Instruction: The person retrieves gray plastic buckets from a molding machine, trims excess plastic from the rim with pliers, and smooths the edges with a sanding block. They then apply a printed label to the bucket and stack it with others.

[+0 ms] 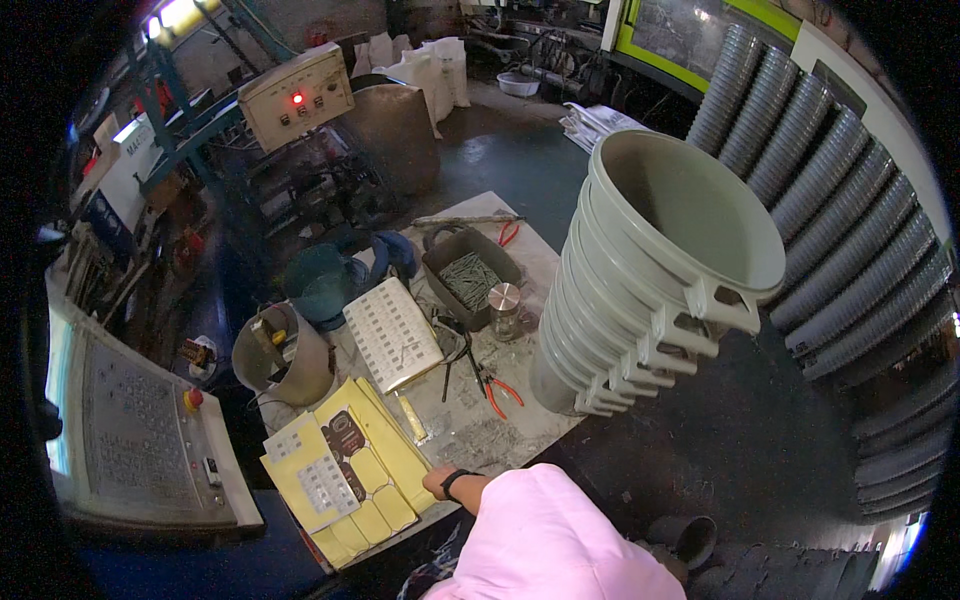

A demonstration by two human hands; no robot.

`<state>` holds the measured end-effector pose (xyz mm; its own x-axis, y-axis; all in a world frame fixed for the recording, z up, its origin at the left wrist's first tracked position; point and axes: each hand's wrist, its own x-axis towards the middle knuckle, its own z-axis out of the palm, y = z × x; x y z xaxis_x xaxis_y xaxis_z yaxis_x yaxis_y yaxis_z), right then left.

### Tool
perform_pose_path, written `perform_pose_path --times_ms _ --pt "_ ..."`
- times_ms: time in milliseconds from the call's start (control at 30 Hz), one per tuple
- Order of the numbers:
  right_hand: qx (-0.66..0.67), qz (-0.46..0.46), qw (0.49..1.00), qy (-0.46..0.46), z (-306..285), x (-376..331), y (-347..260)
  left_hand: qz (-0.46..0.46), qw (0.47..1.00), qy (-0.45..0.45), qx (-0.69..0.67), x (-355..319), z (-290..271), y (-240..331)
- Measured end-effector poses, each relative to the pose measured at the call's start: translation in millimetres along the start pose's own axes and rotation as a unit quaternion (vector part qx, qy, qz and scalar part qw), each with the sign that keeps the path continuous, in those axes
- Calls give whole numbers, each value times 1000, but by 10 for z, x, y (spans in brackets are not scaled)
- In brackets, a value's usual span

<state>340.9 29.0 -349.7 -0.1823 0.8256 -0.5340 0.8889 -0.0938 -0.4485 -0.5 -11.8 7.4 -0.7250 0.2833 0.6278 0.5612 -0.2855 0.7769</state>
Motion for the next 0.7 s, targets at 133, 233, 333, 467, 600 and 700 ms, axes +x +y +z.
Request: perform_pose_path --times_ms 133,233,333,467,600,700 --pt "9 -12 999 -28 220 -318 -229 -43 998 -22 -45 5 -53 -13" --pt "0 -15 999 -47 343 -483 -354 -55 995 -45 -65 15 -104 -26" --pt "32 -32 999 -31 499 -701 -397 -56 992 -74 -88 8 -161 -35" --pt "53 -16 998 -14 664 -980 -377 -78 984 -116 -114 -5 -229 -45" --pt "152 40 982 102 235 -1355 -455 -103 968 -185 -133 14 -316 -17" --pt "224 -32 833 506 -666 -1938 -675 -106 963 -215 -123 50 -362 7"
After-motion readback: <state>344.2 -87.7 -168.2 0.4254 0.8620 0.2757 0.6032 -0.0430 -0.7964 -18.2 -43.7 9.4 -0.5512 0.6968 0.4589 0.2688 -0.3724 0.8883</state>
